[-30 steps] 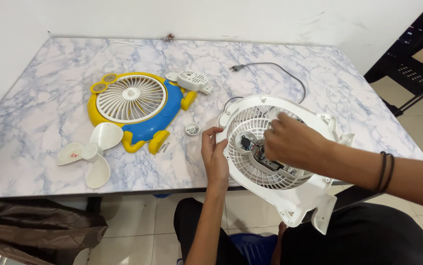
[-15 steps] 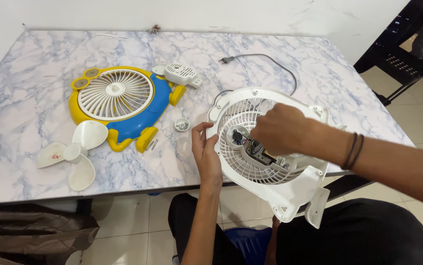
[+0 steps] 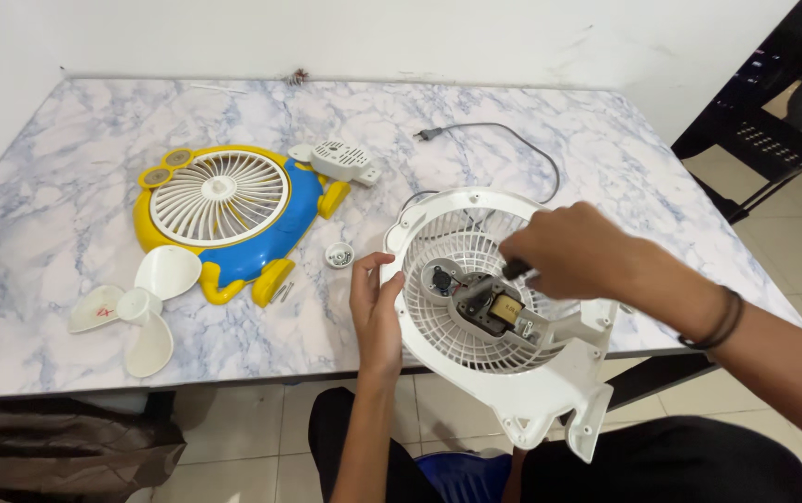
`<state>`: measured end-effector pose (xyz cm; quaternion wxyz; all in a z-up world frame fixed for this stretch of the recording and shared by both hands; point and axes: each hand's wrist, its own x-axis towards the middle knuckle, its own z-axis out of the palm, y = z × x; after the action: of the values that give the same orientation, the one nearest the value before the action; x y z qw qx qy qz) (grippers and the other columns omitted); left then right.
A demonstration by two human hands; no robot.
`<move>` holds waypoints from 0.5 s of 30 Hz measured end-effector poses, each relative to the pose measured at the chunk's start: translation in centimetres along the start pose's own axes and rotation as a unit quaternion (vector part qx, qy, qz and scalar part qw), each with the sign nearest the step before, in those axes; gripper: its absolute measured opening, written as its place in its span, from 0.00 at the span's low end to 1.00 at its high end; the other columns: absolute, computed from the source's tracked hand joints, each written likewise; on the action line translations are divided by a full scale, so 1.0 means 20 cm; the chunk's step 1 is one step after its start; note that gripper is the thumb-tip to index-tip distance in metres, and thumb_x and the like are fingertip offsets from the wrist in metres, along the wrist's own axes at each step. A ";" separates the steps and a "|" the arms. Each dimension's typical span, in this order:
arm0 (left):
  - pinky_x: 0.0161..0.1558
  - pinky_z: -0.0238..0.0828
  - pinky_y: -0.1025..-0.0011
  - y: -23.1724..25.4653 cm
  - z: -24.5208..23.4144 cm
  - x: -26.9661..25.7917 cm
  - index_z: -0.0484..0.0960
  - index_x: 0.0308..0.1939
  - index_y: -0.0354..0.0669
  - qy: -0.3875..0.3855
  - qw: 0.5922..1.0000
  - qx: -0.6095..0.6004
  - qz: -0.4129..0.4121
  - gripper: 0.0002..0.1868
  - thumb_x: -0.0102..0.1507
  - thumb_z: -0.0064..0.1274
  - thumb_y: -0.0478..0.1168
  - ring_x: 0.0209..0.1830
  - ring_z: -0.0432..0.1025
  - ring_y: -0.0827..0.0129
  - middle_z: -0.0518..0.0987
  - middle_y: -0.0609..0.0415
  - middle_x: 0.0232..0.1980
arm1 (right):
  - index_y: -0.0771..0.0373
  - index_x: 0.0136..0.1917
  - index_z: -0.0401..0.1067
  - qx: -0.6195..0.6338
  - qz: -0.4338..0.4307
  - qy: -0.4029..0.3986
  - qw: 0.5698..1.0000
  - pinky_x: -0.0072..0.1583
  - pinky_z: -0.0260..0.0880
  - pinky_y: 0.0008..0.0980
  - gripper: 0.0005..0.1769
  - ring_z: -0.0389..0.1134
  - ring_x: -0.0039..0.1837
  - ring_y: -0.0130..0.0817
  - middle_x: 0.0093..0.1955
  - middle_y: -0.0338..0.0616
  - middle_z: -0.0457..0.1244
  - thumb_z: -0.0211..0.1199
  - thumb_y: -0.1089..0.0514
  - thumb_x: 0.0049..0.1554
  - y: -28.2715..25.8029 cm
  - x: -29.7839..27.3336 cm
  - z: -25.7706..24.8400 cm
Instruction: The person assembles the internal components of a white electric fan, using a screwdriver to secure the motor and then attaching the rear grille cover with screws.
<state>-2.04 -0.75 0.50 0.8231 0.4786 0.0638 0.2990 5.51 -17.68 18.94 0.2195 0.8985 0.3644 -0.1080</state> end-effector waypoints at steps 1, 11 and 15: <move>0.58 0.65 0.70 0.00 0.00 0.00 0.72 0.55 0.37 -0.005 1.000 0.001 0.001 0.13 0.65 0.45 0.29 0.56 0.69 0.67 0.74 0.47 0.56 | 0.51 0.51 0.80 0.056 -0.002 0.037 0.998 0.47 0.74 0.41 0.12 0.75 0.45 0.41 0.41 0.42 0.73 0.69 0.53 0.53 0.04 0.01 0.02; 0.64 0.64 0.65 -0.10 -0.05 -0.08 0.66 0.66 0.37 -0.010 1.000 0.002 0.020 0.28 0.61 0.48 0.37 0.64 0.67 0.60 0.69 0.42 0.66 | 0.66 0.43 0.78 0.270 -0.262 0.292 0.879 0.37 0.71 0.42 0.16 0.70 0.34 0.44 0.33 0.47 0.67 0.73 0.64 0.39 0.11 0.26 0.54; 0.66 0.64 0.64 -0.16 -0.07 -0.10 0.66 0.68 0.33 0.015 0.999 0.015 0.040 0.33 0.58 0.49 0.39 0.65 0.67 0.60 0.69 0.41 0.66 | 0.67 0.40 0.74 0.188 -0.262 0.363 0.874 0.34 0.69 0.40 0.11 0.69 0.33 0.41 0.33 0.47 0.66 0.72 0.66 0.42 0.10 0.29 0.63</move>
<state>-2.78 -1.94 -3.27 0.8025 0.4883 0.0614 0.3375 10.62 -21.43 6.36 -0.1378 0.7707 0.6131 0.1053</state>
